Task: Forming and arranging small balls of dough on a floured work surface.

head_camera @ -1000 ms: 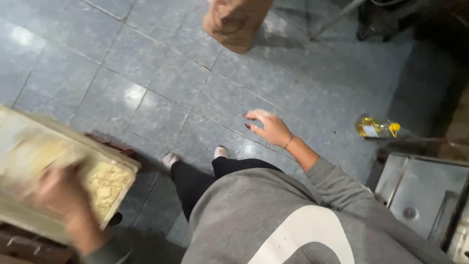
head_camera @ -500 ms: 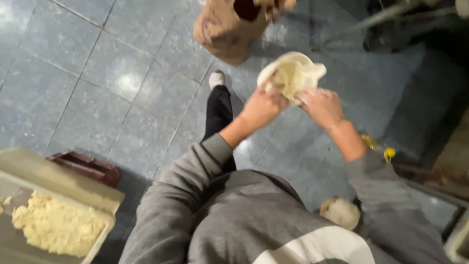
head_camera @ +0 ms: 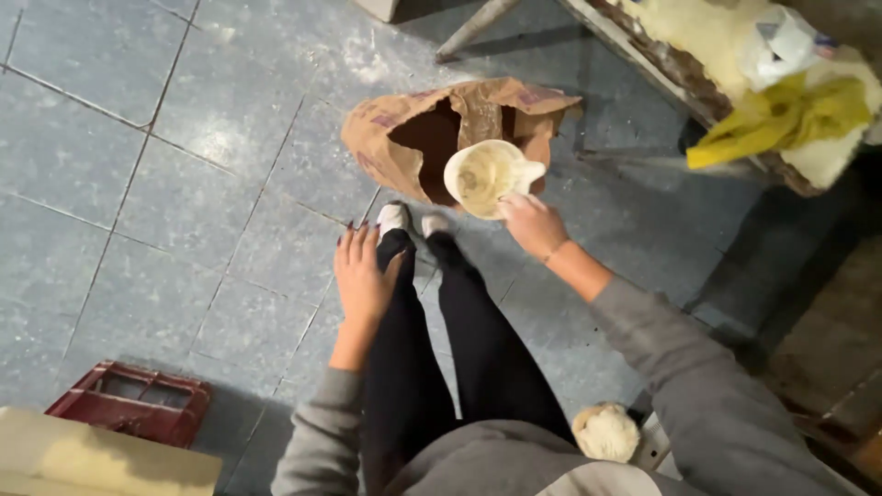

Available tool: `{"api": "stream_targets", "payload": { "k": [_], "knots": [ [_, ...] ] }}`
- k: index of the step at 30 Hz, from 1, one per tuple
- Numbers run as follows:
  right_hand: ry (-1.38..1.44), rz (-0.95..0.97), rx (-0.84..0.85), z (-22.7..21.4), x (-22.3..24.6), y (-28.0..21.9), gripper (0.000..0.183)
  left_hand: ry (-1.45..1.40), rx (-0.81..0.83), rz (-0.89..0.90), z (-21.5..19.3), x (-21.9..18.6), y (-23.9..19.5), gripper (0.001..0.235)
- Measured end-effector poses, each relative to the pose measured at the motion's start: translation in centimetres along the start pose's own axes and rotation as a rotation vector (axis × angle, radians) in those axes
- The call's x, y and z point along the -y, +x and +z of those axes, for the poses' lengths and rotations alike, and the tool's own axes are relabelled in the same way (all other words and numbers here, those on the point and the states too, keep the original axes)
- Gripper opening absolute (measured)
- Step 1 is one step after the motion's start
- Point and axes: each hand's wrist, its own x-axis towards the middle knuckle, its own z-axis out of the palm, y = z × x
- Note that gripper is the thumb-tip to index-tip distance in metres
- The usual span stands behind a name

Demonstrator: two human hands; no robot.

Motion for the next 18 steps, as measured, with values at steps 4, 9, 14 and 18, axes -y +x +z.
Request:
{"api": "stream_targets", "payload": {
  "k": [4,9,14,18],
  "knots": [
    [0.031,0.005,0.391,5.2,0.0,6.9,0.018,0.006,-0.061,-0.221,0.9,1.5,-1.2,0.052],
    [0.022,0.034,0.690,18.4,-3.1,13.2,0.029,0.012,-0.128,-0.428,2.7,3.1,-2.5,0.041],
    [0.033,0.020,0.679,28.3,-1.8,20.8,0.028,0.055,-0.197,-0.750,6.7,7.5,-7.1,0.038],
    [0.027,-0.036,0.656,39.4,-2.7,25.1,0.027,0.127,-0.287,-0.889,12.2,15.1,-16.7,0.039]
  ]
}}
